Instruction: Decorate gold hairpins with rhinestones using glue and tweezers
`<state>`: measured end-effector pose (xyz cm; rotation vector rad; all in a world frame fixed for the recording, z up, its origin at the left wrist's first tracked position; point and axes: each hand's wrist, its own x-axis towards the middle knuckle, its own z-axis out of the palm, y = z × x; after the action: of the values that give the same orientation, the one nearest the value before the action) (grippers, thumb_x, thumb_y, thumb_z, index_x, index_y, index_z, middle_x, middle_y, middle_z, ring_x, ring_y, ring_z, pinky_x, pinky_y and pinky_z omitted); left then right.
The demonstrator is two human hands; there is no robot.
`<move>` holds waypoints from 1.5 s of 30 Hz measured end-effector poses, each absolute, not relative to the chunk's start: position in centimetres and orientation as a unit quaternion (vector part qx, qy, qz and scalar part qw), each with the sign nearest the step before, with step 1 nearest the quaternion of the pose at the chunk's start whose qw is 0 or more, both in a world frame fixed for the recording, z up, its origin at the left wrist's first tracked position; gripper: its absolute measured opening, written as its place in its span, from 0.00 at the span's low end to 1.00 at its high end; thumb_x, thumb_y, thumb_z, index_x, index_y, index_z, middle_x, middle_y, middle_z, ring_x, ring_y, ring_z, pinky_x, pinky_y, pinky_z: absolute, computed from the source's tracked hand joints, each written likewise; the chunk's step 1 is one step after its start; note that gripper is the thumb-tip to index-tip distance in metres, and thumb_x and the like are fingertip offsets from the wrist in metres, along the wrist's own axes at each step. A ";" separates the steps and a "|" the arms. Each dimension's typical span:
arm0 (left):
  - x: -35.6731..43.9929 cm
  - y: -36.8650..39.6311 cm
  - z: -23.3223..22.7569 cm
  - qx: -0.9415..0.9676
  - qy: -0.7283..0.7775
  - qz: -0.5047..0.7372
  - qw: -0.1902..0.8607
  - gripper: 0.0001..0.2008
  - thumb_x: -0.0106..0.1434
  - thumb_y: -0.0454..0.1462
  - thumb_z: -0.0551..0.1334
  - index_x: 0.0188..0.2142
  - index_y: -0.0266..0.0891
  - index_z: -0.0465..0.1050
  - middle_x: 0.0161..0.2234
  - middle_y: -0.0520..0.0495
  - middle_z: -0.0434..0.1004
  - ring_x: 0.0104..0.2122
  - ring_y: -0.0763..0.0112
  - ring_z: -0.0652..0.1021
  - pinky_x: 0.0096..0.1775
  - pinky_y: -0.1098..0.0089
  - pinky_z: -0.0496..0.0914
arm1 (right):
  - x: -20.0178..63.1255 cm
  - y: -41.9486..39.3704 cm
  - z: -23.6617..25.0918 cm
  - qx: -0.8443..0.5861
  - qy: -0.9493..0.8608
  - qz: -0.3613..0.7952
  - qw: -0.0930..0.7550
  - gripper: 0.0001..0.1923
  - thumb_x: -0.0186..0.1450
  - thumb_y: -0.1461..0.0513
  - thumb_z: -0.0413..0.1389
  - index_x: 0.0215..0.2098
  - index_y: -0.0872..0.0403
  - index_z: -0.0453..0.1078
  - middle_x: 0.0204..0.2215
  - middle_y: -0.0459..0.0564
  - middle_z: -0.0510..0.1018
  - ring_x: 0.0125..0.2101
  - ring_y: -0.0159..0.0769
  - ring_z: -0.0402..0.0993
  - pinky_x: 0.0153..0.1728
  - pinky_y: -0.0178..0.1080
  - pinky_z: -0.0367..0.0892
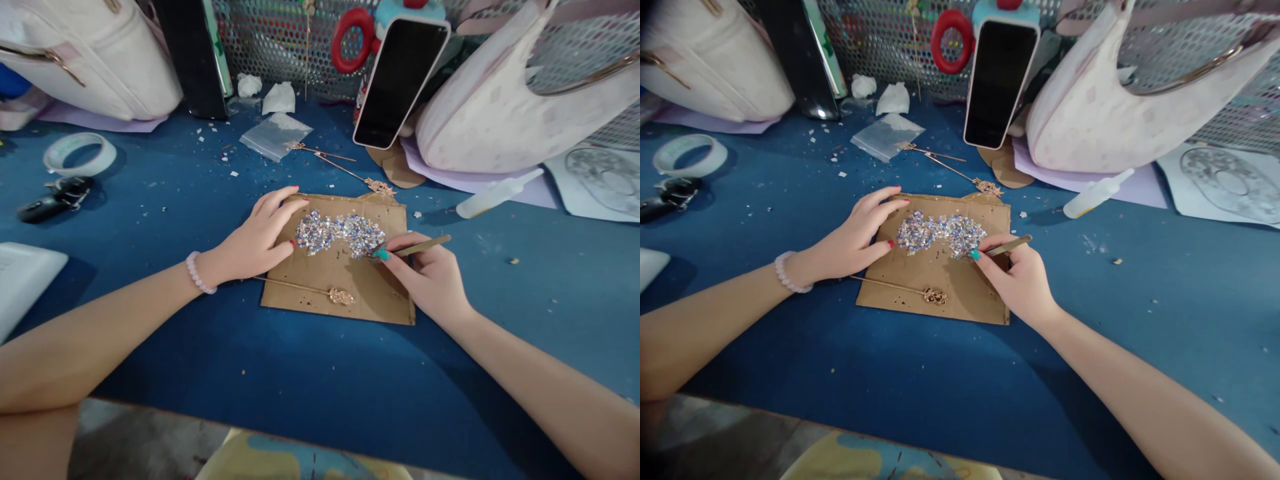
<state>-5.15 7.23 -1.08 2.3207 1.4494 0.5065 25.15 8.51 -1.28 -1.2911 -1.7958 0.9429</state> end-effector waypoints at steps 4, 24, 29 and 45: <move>-4.9 7.3 -1.2 0.823 0.516 0.173 0.161 0.32 0.65 0.35 0.57 0.67 0.44 0.51 0.71 0.37 0.47 0.71 0.44 0.51 0.67 0.39 0.53 | 25.1 8.5 -1.2 -0.504 -0.698 0.363 0.357 0.10 0.62 0.54 0.63 0.33 0.51 0.73 0.31 0.49 0.79 0.32 0.37 0.73 0.29 0.39 0.67; -4.8 7.2 -1.2 0.838 0.509 0.155 0.121 0.31 0.68 0.44 0.58 0.67 0.38 0.53 0.70 0.33 0.49 0.70 0.45 0.53 0.68 0.42 0.55 | 25.2 8.6 -1.2 -0.520 -0.682 0.359 0.367 0.07 0.62 0.57 0.62 0.34 0.51 0.74 0.29 0.48 0.77 0.29 0.34 0.70 0.25 0.36 0.62; -5.0 7.1 -1.3 0.838 0.508 0.161 0.120 0.31 0.69 0.43 0.58 0.68 0.40 0.52 0.70 0.34 0.49 0.70 0.44 0.54 0.67 0.42 0.55 | 25.1 8.6 -1.0 -0.523 -0.679 0.362 0.368 0.07 0.62 0.57 0.61 0.34 0.52 0.73 0.27 0.47 0.77 0.27 0.32 0.69 0.24 0.36 0.60; -5.0 7.2 -1.3 0.813 0.533 0.199 0.120 0.25 0.72 0.43 0.54 0.65 0.37 0.58 0.67 0.35 0.57 0.68 0.49 0.59 0.67 0.44 0.57 | 24.9 8.7 -1.2 -0.505 -0.690 0.367 0.366 0.07 0.60 0.57 0.61 0.33 0.52 0.74 0.27 0.46 0.78 0.26 0.32 0.69 0.26 0.37 0.63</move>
<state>-5.01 7.17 -1.26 2.3762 1.5574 0.5819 24.94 8.66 -1.19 -1.2973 -1.7734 0.9440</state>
